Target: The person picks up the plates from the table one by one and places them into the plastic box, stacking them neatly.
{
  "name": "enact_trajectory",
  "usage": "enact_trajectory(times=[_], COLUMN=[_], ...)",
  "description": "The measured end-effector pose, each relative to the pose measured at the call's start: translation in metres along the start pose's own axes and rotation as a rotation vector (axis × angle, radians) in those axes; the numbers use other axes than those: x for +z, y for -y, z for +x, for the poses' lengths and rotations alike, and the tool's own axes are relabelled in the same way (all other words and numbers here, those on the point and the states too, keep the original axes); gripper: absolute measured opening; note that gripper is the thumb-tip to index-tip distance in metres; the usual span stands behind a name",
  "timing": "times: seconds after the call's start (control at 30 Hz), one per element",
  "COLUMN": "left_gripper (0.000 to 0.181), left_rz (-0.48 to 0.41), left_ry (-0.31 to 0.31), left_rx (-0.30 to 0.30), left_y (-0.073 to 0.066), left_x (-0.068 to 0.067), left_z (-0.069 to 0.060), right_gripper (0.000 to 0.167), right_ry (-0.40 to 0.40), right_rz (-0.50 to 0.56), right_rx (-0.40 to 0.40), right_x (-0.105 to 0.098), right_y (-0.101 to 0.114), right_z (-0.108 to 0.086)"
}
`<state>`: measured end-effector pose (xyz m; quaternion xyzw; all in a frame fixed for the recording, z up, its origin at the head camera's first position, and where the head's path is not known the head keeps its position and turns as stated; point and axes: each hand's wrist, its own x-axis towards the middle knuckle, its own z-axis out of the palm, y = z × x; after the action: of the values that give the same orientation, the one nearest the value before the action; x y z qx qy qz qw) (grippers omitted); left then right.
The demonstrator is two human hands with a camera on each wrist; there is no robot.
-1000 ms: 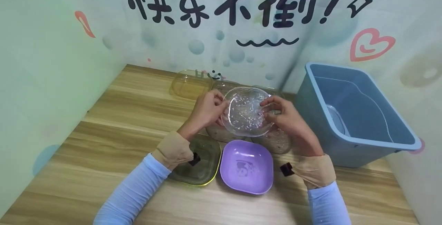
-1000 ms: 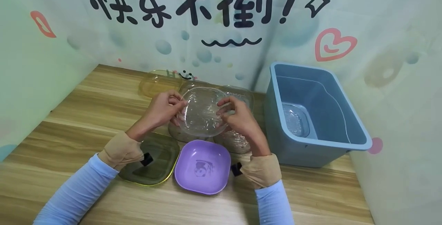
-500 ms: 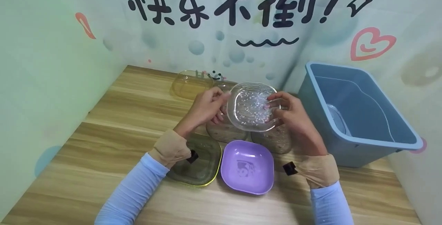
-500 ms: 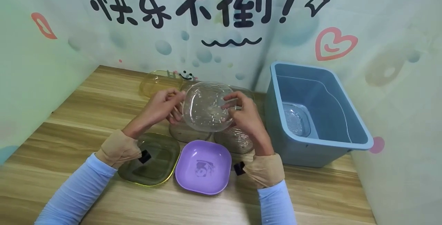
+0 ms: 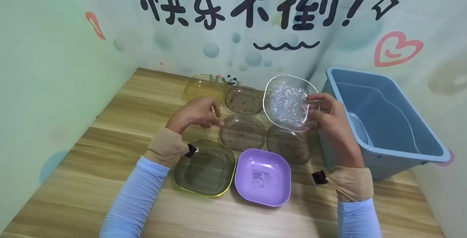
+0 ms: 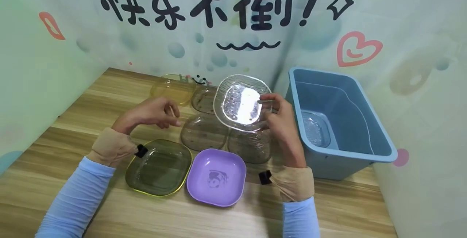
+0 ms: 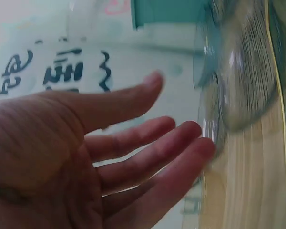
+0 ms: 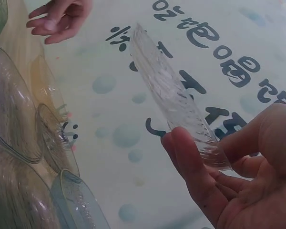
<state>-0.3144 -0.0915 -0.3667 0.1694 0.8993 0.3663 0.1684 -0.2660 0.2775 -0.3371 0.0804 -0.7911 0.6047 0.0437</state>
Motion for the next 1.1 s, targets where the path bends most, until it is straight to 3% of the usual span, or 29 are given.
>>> enact_trajectory(times=[0.13,0.33,0.53,0.73,0.93,1.1], left_gripper=[0.038,0.041,0.035,0.023,0.011,0.004], left_rz=[0.077,0.09,0.115,0.184,0.199,0.178], left_ry=[0.093,0.281,0.374,0.411,0.423,0.436], left_rx=[-0.012,-0.104,-0.134,-0.092,-0.036,-0.049], left_y=[0.011,0.026,0.035,0.041,0.04,0.039], left_x=[-0.007,-0.008,-0.007,-0.004,-0.002,0.0], left_z=[0.002,0.005,0.007,0.009,0.012,0.014], right_gripper=[0.033,0.032,0.033,0.034,0.033,0.033], right_ry=[-0.034,-0.094,-0.131,-0.157,-0.222,-0.277], right_rz=[0.005,-0.049,-0.055,-0.051,-0.186,-0.282], right_rx=[-0.031,-0.044,-0.044,-0.074,-0.032,-0.002], right_x=[-0.006,-0.013,-0.027,-0.051,-0.081,-0.109], right_y=[0.006,0.018,0.032,0.043,0.055,0.069], right_z=[-0.005,-0.011,-0.017,-0.023,-0.03,-0.031])
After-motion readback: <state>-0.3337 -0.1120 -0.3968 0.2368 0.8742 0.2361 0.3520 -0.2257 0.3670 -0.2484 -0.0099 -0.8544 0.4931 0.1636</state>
